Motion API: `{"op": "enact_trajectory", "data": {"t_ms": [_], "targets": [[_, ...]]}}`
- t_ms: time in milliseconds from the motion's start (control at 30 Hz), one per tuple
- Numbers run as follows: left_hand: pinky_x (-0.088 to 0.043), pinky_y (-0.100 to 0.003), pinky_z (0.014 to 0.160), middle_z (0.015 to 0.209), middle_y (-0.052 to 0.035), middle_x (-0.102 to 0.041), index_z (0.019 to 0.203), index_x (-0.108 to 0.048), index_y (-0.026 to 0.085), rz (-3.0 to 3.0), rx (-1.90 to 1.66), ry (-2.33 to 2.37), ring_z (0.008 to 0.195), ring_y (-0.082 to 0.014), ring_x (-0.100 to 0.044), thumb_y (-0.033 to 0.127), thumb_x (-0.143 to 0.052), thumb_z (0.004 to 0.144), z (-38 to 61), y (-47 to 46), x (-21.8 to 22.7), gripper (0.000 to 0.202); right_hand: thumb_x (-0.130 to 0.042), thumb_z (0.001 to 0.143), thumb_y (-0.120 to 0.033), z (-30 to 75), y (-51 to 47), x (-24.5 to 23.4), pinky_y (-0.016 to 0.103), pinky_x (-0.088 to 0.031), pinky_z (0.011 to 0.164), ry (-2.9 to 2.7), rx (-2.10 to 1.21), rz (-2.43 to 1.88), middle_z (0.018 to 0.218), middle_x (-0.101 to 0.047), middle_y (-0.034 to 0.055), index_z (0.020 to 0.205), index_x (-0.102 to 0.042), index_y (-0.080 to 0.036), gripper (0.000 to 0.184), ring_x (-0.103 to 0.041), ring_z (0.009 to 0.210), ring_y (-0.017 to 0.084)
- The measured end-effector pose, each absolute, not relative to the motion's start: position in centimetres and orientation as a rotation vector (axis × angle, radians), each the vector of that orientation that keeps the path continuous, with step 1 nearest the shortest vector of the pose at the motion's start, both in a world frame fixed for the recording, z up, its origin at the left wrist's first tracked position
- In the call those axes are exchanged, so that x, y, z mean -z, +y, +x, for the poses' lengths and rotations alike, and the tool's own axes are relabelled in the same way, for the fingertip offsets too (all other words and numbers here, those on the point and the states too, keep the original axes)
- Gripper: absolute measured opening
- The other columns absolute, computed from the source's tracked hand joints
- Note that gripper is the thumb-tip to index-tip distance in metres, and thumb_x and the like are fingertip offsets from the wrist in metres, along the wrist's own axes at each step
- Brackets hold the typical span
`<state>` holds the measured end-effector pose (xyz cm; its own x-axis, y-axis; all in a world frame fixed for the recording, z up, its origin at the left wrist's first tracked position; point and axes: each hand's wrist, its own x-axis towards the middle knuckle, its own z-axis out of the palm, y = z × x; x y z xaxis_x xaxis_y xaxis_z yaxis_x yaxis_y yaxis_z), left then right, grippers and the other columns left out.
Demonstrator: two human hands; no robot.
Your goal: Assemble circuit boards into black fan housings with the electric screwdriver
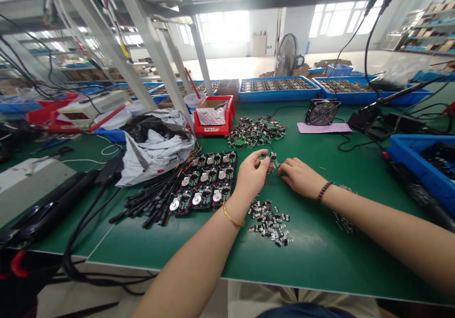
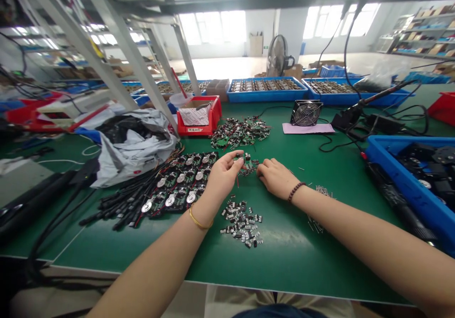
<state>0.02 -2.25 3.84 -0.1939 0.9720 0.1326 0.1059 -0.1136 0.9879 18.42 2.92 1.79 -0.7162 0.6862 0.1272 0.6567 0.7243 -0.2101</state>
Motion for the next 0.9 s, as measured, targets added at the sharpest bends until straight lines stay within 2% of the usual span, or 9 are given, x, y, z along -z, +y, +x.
{"op": "enact_trajectory", "data": {"t_ms": [100, 333, 433, 467, 533, 633, 767, 833, 900], "targets": [[-0.047, -0.023, 0.060, 0.073, -0.0009, -0.073, 0.120, -0.070, 0.015, 1.309, -1.405, 1.363, 0.060, -0.0132, -0.061, 0.026, -0.063, 0.092, 0.2, -2.6, -4.0, 0.031, -0.055, 0.096, -0.004, 19.0, 2.5, -1.7, 0.037, -0.049, 0.091, -2.751, -0.301, -1.041, 0.101, -0.063, 0.0097, 0.096, -0.067, -0.017, 0.017, -0.059, 0.098, 0.026], [-0.049, -0.024, 0.063, 0.074, -0.0005, -0.071, 0.122, -0.069, 0.017, 1.376, -1.407, 1.382, 0.062, -0.0143, -0.062, 0.025, -0.062, 0.093, 0.3, -3.1, -4.3, 0.031, -0.050, 0.094, 0.001, 19.6, 2.0, -2.0, 0.035, -0.049, 0.097, -2.700, -0.435, -1.071, 0.110, -0.066, 0.0082, 0.110, -0.067, -0.019, 0.030, -0.062, 0.106, 0.022], [-0.048, -0.024, 0.061, 0.075, -0.0014, -0.071, 0.122, -0.068, 0.016, 1.390, -1.414, 1.412, 0.062, -0.0143, -0.061, 0.025, -0.060, 0.094, 0.3, -3.1, -4.4, 0.030, -0.056, 0.098, -0.009, 19.4, 1.9, -1.9, 0.037, -0.049, 0.097, -2.621, -0.442, -1.224, 0.112, -0.065, 0.0108, 0.111, -0.065, -0.017, 0.018, -0.063, 0.107, 0.025], [-0.047, -0.023, 0.060, 0.074, -0.0012, -0.069, 0.122, -0.068, 0.015, 1.395, -1.415, 1.424, 0.061, -0.0140, -0.060, 0.025, -0.060, 0.094, 0.3, -3.1, -4.4, 0.030, -0.062, 0.097, -0.016, 19.2, 1.9, -1.9, 0.038, -0.050, 0.094, -2.588, -0.442, -1.291, 0.109, -0.065, 0.0121, 0.109, -0.064, -0.016, 0.012, -0.063, 0.104, 0.027], [-0.044, -0.023, 0.056, 0.069, 0.0007, -0.065, 0.123, -0.068, 0.015, 1.410, -1.412, 1.445, 0.056, -0.0129, -0.056, 0.026, -0.059, 0.095, 0.2, -3.1, -4.3, 0.031, -0.073, 0.093, -0.024, 18.7, 2.0, -1.7, 0.039, -0.051, 0.086, -2.539, -0.466, -1.394, 0.100, -0.066, 0.0126, 0.100, -0.064, -0.016, 0.014, -0.065, 0.097, 0.030], [-0.041, -0.023, 0.053, 0.064, 0.0030, -0.059, 0.125, -0.068, 0.016, 1.449, -1.391, 1.468, 0.051, -0.0121, -0.051, 0.025, -0.057, 0.095, 0.2, -3.2, -4.3, 0.033, -0.077, 0.086, -0.018, 18.4, 2.1, -1.9, 0.035, -0.052, 0.076, -2.513, -0.595, -1.411, 0.084, -0.068, 0.0074, 0.082, -0.061, -0.019, 0.016, -0.067, 0.083, 0.027], [-0.048, -0.026, 0.062, 0.074, -0.0010, -0.067, 0.124, -0.070, 0.017, 1.522, -1.358, 1.483, 0.060, -0.0154, -0.058, 0.019, -0.057, 0.092, 0.4, -3.4, -4.0, 0.035, -0.071, 0.086, -0.018, 19.7, 1.6, -3.1, 0.029, -0.053, 0.063, -2.409, -0.802, -1.279, 0.074, -0.069, 0.0016, 0.081, -0.062, -0.021, 0.010, -0.067, 0.069, 0.020], [-0.051, -0.029, 0.068, 0.081, -0.0031, -0.071, 0.123, -0.072, 0.019, 1.557, -1.336, 1.483, 0.065, -0.0178, -0.061, 0.018, -0.061, 0.089, 0.6, -3.5, -3.7, 0.036, -0.065, 0.090, -0.026, 20.8, 1.0, -3.9, 0.029, -0.056, 0.064, -2.306, -0.842, -1.180, 0.080, -0.071, 0.0026, 0.090, -0.063, -0.021, 0.006, -0.069, 0.072, 0.020], [-0.053, -0.034, 0.076, 0.082, -0.0043, -0.073, 0.125, -0.072, 0.021, 1.640, -1.284, 1.506, 0.070, -0.0212, -0.063, 0.019, -0.062, 0.089, 1.0, -3.8, -3.5, 0.038, -0.060, 0.094, -0.035, 21.6, 0.2, -4.6, 0.030, -0.059, 0.069, -2.201, -0.826, -1.083, 0.088, -0.072, 0.0050, 0.097, -0.063, -0.020, 0.015, -0.070, 0.078, 0.020]]}}
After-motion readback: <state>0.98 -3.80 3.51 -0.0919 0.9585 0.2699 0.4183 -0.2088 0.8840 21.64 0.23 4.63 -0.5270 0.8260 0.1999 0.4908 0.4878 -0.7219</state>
